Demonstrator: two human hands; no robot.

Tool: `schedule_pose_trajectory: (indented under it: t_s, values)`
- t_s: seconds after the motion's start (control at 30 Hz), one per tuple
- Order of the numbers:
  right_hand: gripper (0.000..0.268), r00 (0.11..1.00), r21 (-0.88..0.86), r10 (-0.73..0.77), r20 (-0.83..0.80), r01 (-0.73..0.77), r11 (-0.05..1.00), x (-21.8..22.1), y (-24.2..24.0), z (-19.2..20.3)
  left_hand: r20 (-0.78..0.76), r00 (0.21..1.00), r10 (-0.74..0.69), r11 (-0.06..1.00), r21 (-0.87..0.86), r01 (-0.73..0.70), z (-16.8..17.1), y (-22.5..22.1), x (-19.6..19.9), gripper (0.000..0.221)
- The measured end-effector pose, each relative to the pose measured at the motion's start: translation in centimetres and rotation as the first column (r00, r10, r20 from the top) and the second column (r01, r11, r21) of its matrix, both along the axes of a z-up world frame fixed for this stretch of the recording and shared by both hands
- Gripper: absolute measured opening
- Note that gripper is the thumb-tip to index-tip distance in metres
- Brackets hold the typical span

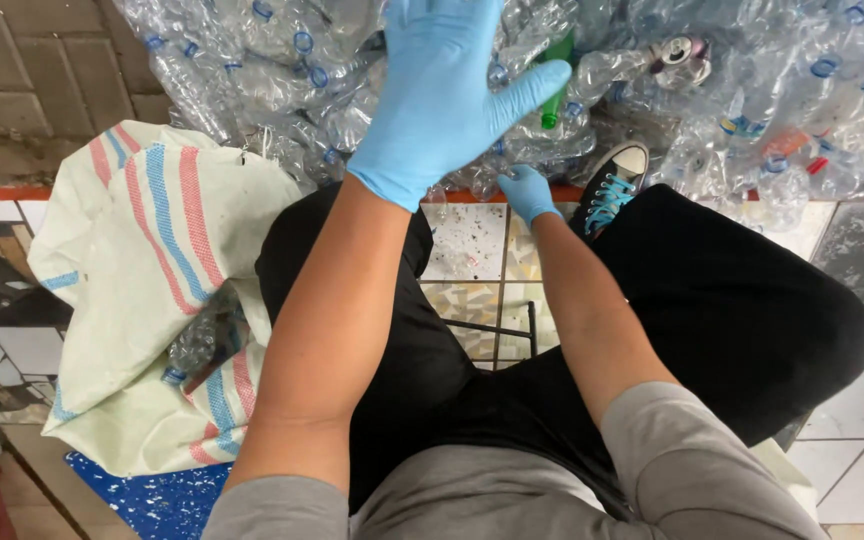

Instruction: Sorting plastic bottles by removing caps and placing them into a collection bag

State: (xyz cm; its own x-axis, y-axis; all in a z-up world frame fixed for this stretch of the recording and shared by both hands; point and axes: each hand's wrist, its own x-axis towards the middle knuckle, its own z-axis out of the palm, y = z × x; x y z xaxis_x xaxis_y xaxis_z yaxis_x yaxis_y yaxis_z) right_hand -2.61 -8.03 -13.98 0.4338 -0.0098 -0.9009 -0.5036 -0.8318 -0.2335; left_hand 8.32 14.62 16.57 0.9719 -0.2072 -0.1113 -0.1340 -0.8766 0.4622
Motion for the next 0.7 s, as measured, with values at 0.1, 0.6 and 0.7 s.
schedule_pose_trajectory:
  t_s: [0.1,0.6,0.7]
  values:
    - [0.090,0.882,0.052,-0.469,-0.050,0.471,0.881,-1.9,3.8,0.7,-0.071,0.997,-0.019,1.000,-0.018,0.018,1.6,-0.2,-0.1,0.091]
    - [0.033,0.970,0.079,-0.147,0.195,0.134,0.988,3.4,2.0,4.6,-0.073,0.997,0.015,0.996,-0.087,-0.021,-1.1,0.1,0.2,0.087]
    - [0.029,0.951,0.019,-0.002,0.310,-0.004,1.000,7.2,-0.6,6.7,-0.014,1.000,0.015,0.995,-0.094,-0.016,-1.8,0.2,0.7,0.084]
